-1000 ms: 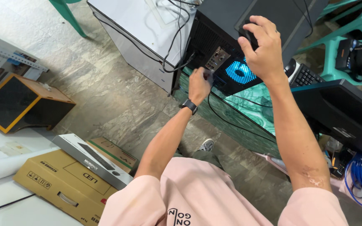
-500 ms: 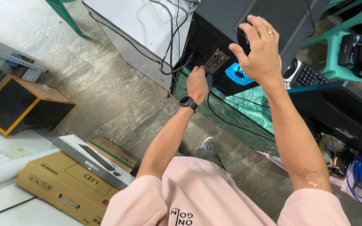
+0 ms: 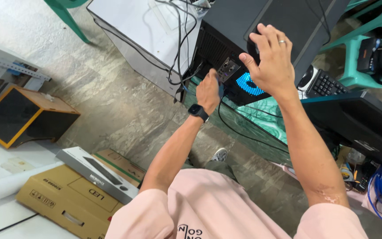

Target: The person holds and turns over a small white network switch, then plugs a cable into it and works at the computer, typing on the keyboard and using the mouse. They carry a boxed product across the room, place it into a backpack on a chair, and return to typing and mouse use at the desk.

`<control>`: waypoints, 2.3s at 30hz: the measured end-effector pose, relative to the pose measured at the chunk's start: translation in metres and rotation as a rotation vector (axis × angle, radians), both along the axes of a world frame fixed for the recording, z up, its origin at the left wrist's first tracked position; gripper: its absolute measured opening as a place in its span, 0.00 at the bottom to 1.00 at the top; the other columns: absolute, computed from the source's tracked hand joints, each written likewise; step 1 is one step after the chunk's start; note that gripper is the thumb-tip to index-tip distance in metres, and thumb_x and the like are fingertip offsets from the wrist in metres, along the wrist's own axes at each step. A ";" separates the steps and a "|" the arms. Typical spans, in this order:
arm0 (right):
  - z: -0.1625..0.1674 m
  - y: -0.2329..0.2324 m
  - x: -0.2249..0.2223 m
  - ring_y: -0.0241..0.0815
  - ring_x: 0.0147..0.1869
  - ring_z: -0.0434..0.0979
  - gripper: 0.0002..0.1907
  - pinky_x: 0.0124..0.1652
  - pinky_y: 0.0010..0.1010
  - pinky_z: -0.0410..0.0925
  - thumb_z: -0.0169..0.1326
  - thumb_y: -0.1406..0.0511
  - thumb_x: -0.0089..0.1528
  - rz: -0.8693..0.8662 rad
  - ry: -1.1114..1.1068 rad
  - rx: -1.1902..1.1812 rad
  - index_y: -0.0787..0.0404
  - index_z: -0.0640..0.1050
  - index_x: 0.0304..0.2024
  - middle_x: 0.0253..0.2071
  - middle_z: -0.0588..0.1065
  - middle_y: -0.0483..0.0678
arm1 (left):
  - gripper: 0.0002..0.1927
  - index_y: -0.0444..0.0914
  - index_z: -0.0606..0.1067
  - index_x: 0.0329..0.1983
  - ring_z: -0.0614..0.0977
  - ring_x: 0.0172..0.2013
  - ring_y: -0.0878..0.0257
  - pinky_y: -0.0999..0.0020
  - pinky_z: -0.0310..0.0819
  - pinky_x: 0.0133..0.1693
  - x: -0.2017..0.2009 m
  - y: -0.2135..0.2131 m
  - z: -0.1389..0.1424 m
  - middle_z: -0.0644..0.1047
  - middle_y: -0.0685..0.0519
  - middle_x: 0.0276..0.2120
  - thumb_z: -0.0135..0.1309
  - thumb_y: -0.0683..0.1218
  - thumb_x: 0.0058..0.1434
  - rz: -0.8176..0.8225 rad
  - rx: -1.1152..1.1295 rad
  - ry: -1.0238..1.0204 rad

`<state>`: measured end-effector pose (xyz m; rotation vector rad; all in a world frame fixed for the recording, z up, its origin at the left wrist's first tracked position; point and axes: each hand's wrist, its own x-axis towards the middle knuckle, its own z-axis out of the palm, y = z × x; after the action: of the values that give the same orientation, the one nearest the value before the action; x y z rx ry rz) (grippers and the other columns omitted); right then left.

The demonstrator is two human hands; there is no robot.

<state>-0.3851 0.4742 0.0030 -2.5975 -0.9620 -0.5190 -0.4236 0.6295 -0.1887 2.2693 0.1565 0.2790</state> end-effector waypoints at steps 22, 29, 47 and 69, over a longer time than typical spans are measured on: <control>0.007 0.002 -0.010 0.61 0.73 0.61 0.33 0.65 0.53 0.56 0.64 0.51 0.67 -0.008 0.014 -0.080 0.67 0.72 0.64 0.71 0.66 0.58 | 0.09 0.33 0.67 0.41 0.81 0.32 0.37 0.45 0.73 0.32 0.000 0.007 0.003 0.78 0.39 0.32 0.52 0.39 0.60 -0.053 -0.015 -0.110; 0.009 0.003 -0.013 0.61 0.73 0.60 0.35 0.65 0.53 0.56 0.64 0.50 0.65 -0.015 0.037 -0.070 0.67 0.72 0.63 0.71 0.65 0.59 | 0.03 0.35 0.75 0.31 0.81 0.32 0.39 0.46 0.76 0.31 -0.002 0.009 -0.013 0.78 0.41 0.33 0.51 0.39 0.56 -0.109 0.214 -0.107; 0.018 0.010 -0.023 0.61 0.74 0.64 0.28 0.69 0.53 0.57 0.63 0.53 0.65 -0.035 0.023 0.076 0.65 0.75 0.59 0.68 0.70 0.58 | 0.04 0.39 0.78 0.32 0.82 0.33 0.44 0.49 0.76 0.33 -0.001 0.013 0.036 0.79 0.44 0.30 0.55 0.43 0.54 -0.153 0.379 -0.133; 0.045 -0.318 -0.285 0.59 0.59 0.76 0.14 0.56 0.41 0.70 0.62 0.66 0.65 -0.461 0.191 0.401 0.68 0.78 0.49 0.56 0.77 0.57 | 0.16 0.37 0.74 0.53 0.81 0.37 0.54 0.58 0.75 0.40 -0.165 -0.271 0.189 0.79 0.51 0.33 0.61 0.43 0.62 -0.942 -0.221 -0.351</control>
<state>-0.6698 0.1557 0.0476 -2.4281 -0.1652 -0.4992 -0.5887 0.3589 0.0007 1.8046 -0.9848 0.1342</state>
